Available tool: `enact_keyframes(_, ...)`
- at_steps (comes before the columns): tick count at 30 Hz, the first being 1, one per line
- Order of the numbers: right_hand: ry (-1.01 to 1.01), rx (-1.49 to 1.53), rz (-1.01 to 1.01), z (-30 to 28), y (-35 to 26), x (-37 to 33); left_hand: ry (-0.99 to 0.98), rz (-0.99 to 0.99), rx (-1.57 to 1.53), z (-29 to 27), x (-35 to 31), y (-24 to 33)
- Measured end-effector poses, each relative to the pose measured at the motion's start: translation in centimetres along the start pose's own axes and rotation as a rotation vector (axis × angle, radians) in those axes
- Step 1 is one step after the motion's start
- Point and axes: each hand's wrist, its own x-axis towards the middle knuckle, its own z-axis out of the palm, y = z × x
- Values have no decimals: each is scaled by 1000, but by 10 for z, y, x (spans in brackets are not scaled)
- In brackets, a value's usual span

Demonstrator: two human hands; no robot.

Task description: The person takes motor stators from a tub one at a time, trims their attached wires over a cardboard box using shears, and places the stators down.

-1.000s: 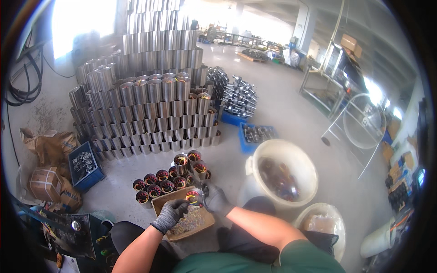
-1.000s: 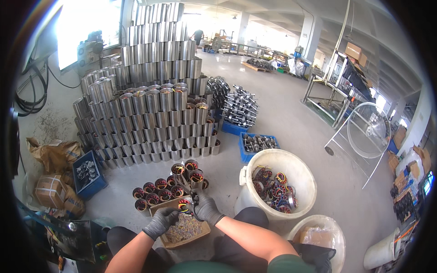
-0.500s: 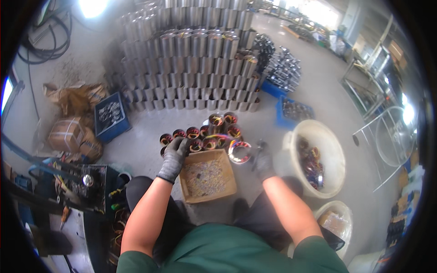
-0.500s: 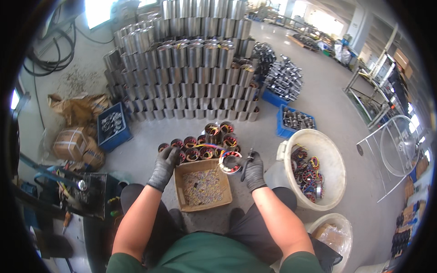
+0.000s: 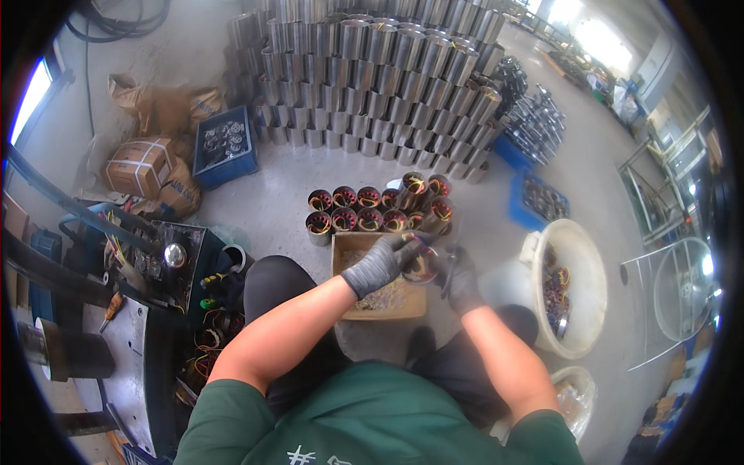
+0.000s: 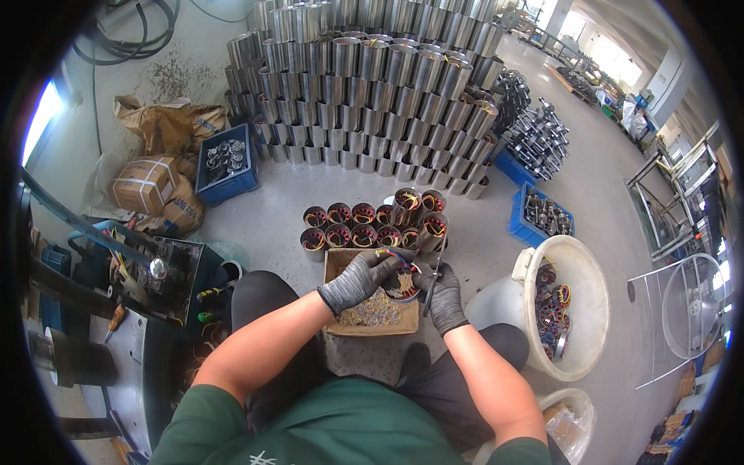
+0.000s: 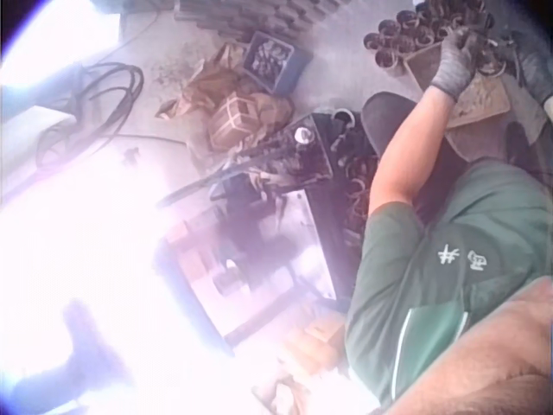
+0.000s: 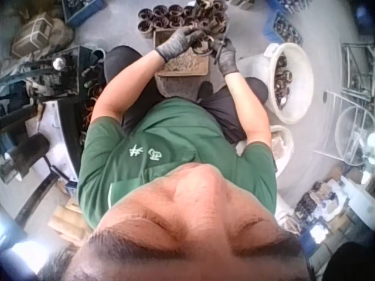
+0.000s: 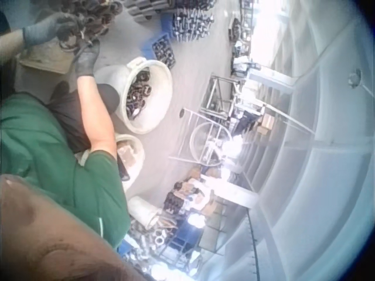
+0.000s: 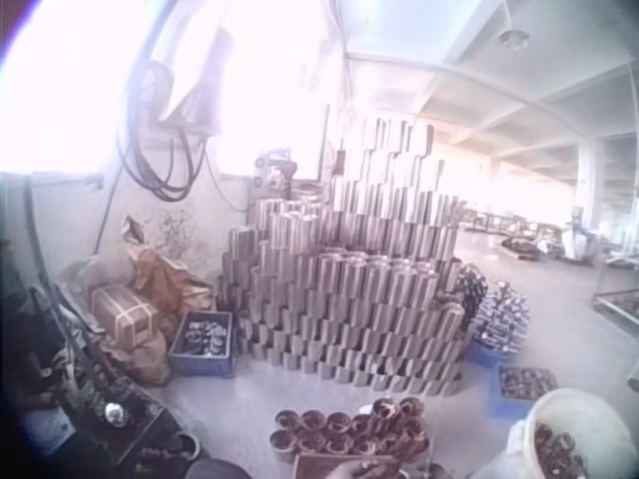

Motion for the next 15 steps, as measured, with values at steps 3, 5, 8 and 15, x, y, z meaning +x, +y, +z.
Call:
enact_keyframes(3, -55, -173, 74, -5, 4, 0, 74, -140, -190, 1, -3, 13)
enact_keyframes(5, -131, -291, 108, -3, 3, 0, 116, -137, -237, -4, -1, 11)
enact_keyframes(8, -221, -434, 279, 3, -6, -10, 211, -165, -131, -11, -2, 10)
enact_keyframes(15, -415, -246, 230, -9, -10, -12, 288, -339, 81, -23, -13, 10)
